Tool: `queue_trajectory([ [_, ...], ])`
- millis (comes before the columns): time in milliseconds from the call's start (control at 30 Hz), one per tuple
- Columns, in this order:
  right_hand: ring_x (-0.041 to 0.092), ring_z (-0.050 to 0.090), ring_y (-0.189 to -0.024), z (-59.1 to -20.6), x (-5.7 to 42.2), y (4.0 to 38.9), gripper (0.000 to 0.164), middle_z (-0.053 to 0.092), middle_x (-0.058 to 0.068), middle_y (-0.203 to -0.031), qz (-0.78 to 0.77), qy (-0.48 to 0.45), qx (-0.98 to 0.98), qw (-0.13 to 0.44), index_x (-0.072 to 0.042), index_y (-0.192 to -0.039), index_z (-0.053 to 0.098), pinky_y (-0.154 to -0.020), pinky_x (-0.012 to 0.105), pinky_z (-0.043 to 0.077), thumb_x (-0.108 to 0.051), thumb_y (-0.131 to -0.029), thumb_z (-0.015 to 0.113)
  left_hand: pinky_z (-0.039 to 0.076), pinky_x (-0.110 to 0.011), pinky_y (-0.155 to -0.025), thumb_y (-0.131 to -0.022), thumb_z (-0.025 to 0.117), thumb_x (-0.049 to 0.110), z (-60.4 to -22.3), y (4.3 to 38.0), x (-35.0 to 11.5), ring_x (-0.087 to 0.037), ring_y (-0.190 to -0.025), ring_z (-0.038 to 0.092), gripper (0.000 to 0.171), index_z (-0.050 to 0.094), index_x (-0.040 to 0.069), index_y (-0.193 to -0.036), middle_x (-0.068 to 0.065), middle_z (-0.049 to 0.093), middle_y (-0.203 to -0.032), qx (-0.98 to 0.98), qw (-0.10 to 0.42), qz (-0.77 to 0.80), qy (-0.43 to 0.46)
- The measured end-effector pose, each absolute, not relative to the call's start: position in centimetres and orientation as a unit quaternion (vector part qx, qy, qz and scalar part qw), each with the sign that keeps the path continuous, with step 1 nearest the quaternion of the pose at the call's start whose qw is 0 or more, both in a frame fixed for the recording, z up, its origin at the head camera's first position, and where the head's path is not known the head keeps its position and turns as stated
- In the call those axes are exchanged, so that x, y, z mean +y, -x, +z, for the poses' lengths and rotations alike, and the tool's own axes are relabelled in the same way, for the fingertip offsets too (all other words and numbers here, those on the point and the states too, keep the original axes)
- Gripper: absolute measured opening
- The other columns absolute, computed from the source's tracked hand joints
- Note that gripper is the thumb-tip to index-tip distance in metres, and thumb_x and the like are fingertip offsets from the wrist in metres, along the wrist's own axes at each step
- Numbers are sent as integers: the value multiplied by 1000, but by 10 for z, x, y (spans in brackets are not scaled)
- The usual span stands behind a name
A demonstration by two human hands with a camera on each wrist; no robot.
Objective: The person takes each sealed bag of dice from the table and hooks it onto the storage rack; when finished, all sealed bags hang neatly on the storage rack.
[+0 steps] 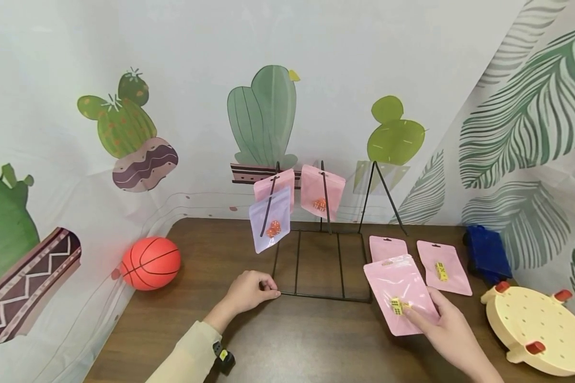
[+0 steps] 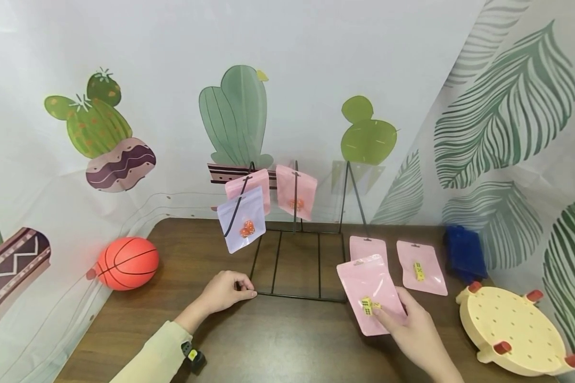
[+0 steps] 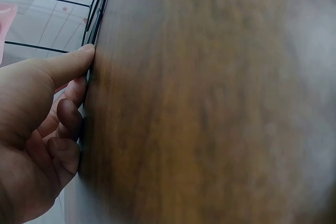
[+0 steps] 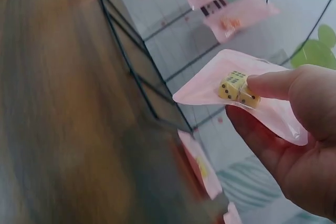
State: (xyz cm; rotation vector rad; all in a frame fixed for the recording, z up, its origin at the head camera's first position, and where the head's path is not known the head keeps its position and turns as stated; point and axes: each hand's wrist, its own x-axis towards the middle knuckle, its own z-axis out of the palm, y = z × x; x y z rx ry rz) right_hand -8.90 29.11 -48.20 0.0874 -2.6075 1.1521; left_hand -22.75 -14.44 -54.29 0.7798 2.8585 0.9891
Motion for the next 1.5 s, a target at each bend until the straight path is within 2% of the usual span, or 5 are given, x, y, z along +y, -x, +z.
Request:
queue_trajectory([
  [267,7,64,-83,-473,255,96,40,71,5,-102,470,-94,-867,139,-8,-124,63,-68,24,55,-4,-89,81,45,-26,-61,-87,86,30,-543,227,-145,0,-64,54,13,75,31,-80,23,60,-70,915,11,319,-247],
  [533,15,70,-89,-459,225,103,47,70,11,-109,569,-183,-793,120,-3,-130,58,-65,34,60,11,-88,75,46,-26,-61,-87,86,31,-543,227,-146,1,-64,54,14,74,31,-80,22,60,-69,911,7,324,-253],
  [767,16,73,-82,-448,206,109,50,72,12,-104,622,-224,-737,136,3,-132,56,-60,33,59,20,-87,71,46,-26,-61,-87,86,31,-544,227,-146,0,-64,55,13,75,30,-80,22,61,-70,911,12,327,-251],
  [1000,18,74,-86,-442,196,117,48,73,13,-109,660,-258,-693,133,8,-130,53,-63,33,60,24,-87,66,46,-26,-62,-86,87,32,-543,228,-146,1,-65,56,14,75,32,-79,25,62,-70,912,9,326,-247],
  [1500,16,73,-88,-444,180,128,48,70,11,-109,671,-231,-692,129,8,-133,50,-66,35,61,20,-90,67,46,-28,-63,-87,87,31,-541,228,-145,0,-66,56,14,74,32,-79,24,62,-71,916,16,320,-241],
])
